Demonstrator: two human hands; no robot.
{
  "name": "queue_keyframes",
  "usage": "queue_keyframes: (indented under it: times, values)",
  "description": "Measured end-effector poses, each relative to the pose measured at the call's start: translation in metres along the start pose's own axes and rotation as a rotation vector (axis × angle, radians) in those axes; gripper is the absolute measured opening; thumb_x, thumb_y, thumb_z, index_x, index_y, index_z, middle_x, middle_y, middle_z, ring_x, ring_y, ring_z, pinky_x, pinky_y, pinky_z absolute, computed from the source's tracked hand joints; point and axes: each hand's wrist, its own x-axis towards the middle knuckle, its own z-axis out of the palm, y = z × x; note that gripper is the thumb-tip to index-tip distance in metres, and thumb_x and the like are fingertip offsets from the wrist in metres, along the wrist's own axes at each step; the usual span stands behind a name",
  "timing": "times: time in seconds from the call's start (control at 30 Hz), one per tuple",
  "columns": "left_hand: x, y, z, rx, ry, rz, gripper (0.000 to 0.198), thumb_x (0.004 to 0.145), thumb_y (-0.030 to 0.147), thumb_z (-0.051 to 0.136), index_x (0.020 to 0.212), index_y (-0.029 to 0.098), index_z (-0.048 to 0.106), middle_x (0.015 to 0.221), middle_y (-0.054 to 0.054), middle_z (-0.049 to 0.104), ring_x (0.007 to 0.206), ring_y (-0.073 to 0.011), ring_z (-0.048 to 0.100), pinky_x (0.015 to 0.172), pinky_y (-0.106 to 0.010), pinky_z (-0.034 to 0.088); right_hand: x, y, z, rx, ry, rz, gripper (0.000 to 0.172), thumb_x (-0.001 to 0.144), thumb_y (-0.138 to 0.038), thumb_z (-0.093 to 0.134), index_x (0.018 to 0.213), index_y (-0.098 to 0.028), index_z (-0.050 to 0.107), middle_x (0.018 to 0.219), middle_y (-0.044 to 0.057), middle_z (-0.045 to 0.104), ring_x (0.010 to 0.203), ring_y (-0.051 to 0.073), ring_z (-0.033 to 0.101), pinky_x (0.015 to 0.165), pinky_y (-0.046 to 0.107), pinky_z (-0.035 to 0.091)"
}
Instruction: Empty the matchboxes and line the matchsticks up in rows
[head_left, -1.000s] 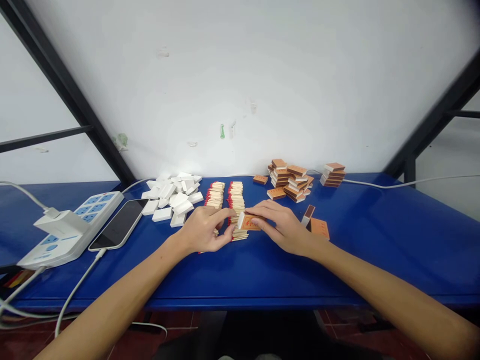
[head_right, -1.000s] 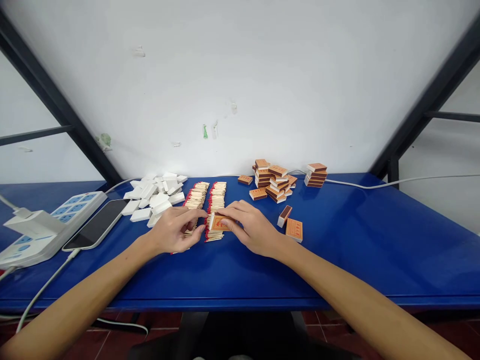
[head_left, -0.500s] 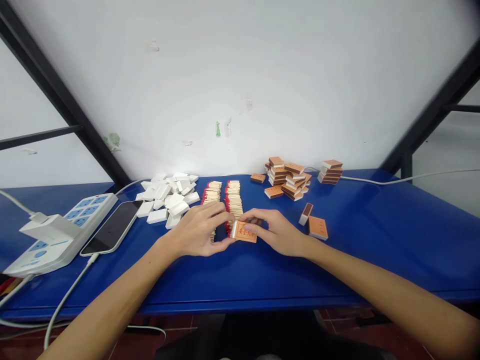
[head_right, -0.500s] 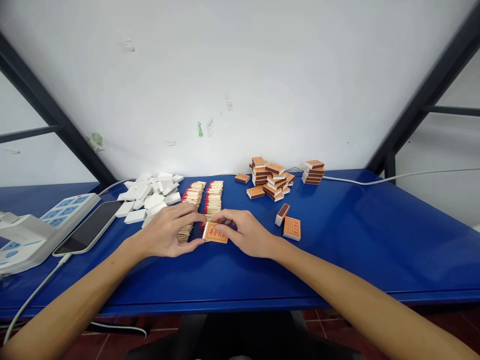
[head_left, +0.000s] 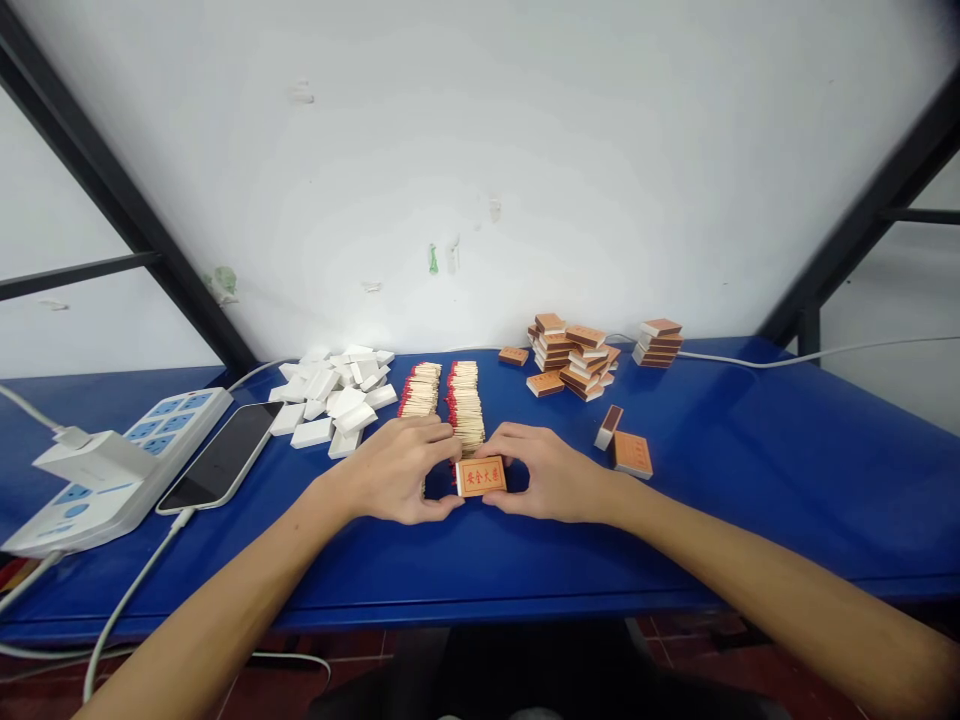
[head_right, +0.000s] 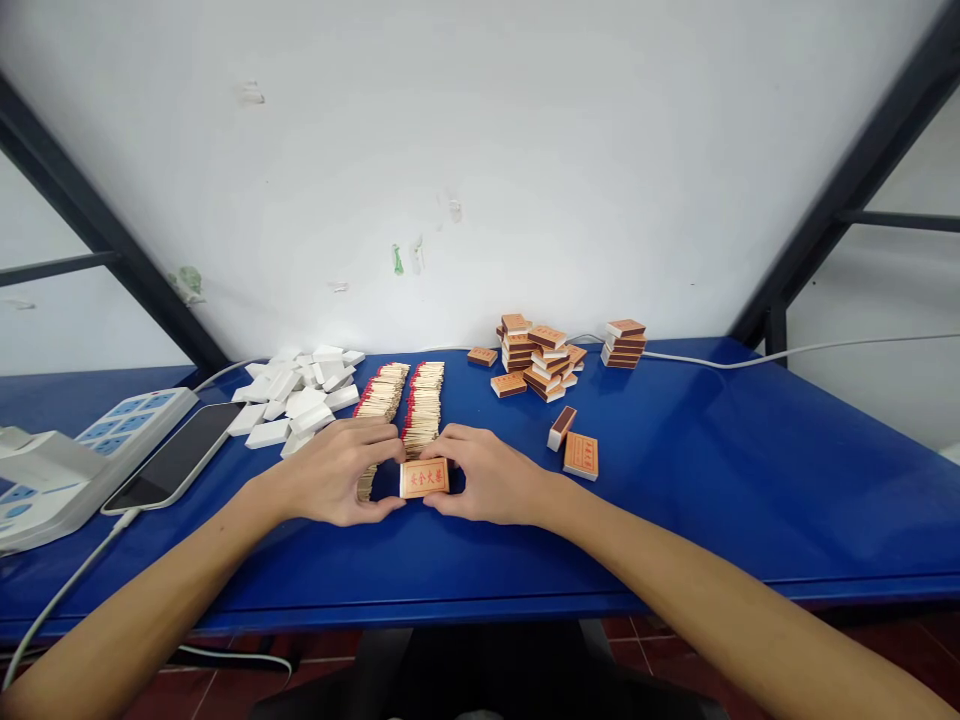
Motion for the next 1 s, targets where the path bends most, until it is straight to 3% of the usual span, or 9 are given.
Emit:
queue_keyframes:
  times: [0.4,1.0]
  values:
    - [-0.002,-0.005,0.002,0.032,-0.096,-0.040,0.025,0.080,0.043,0.064,0.088,0.019,0.060,0.081,-0.003,0.059,0.073,-0.0206,0.058,0.065,-0.034,0.042,0.000,0.005,-0.007,-0.100,-0.078,0.023,0.031,0.082,-0.026,0.071,0.111,-0.018,0.064,0.102,0.005,0.062,0.088,0.018,0.061,0.080,0.032,0.049]
    - [-0.002,-0.005,0.001,0.009,-0.122,-0.054,0.027,0.079,0.044,0.064,0.087,0.018,0.061,0.082,-0.004,0.062,0.074,-0.0209,0.059,0.068,-0.034,0.044,-0.003,0.008,-0.032,-0.201,-0.214,0.052,0.021,0.078,-0.028,0.069,0.093,-0.019,0.057,0.089,0.001,0.059,0.073,0.015,0.053,0.067,0.028,0.039]
